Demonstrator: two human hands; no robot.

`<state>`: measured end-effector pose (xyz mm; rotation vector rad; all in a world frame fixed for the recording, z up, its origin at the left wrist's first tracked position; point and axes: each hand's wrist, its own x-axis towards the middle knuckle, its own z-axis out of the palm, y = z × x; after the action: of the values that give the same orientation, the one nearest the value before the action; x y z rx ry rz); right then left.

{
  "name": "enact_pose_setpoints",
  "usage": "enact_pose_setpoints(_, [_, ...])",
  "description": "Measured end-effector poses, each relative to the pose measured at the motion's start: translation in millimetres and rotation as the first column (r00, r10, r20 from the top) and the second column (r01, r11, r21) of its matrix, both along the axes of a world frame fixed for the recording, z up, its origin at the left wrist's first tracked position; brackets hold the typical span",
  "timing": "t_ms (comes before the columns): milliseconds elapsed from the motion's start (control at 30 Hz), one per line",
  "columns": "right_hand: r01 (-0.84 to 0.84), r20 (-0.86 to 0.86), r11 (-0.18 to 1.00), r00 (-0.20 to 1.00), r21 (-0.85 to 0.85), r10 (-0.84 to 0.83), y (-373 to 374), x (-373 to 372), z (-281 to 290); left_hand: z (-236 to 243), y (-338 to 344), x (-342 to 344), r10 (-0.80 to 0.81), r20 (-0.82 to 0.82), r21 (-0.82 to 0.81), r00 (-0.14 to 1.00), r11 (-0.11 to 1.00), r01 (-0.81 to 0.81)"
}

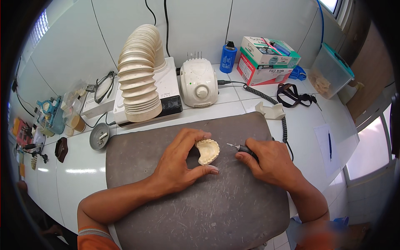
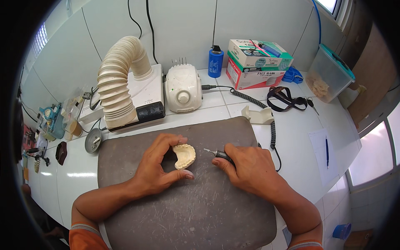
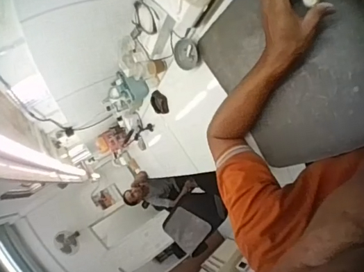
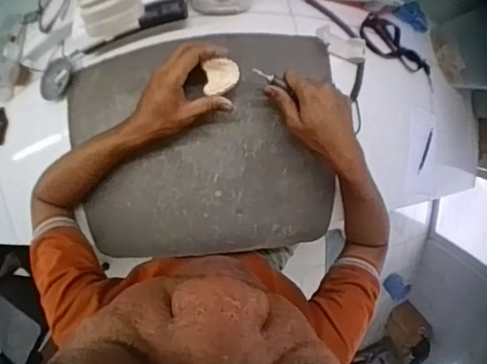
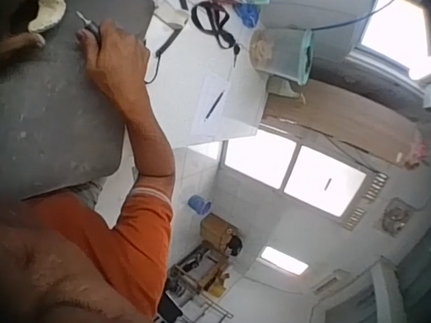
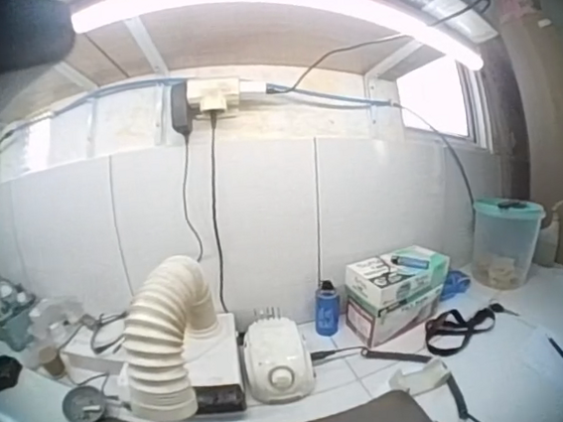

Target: Refining and trimming a plaster dental model using a micromotor handpiece.

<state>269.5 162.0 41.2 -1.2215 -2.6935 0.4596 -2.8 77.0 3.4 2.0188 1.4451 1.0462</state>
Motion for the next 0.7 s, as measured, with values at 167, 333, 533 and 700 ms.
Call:
enact_pose_setpoints(167, [0.000, 0.001, 1.000, 1.000, 0.002, 0.000, 0.6, 0.9, -1.8, -6.0, 0.9, -2.4, 0.041, 0.001, -0.041, 0.999, 0.998, -0.041])
enact_pose_setpoints(333, [-0.011, -0.023, 1.000, 1.000, 0.023, 0.012, 0.7, 0.9, -2.6, -3.8, 1.6, -2.4, -0.095, -0.211, -0.068, 0.973, 0.994, 0.082])
enact_pose_setpoints(533, [-0.009, -0.015, 1.000, 1.000, 0.005, 0.009, 0.5, 0.2, -1.6, -5.0, -0.5, -1.5, -0.082, -0.218, -0.002, 0.972, 0.996, 0.084])
enact_pose_setpoints(700, [-0.009, -0.009, 1.000, 1.000, 0.008, 0.009, -0.8, 1.1, -1.2, -4.6, -2.4, 0.2, -0.065, -0.229, -0.015, 0.971, 0.998, 0.063])
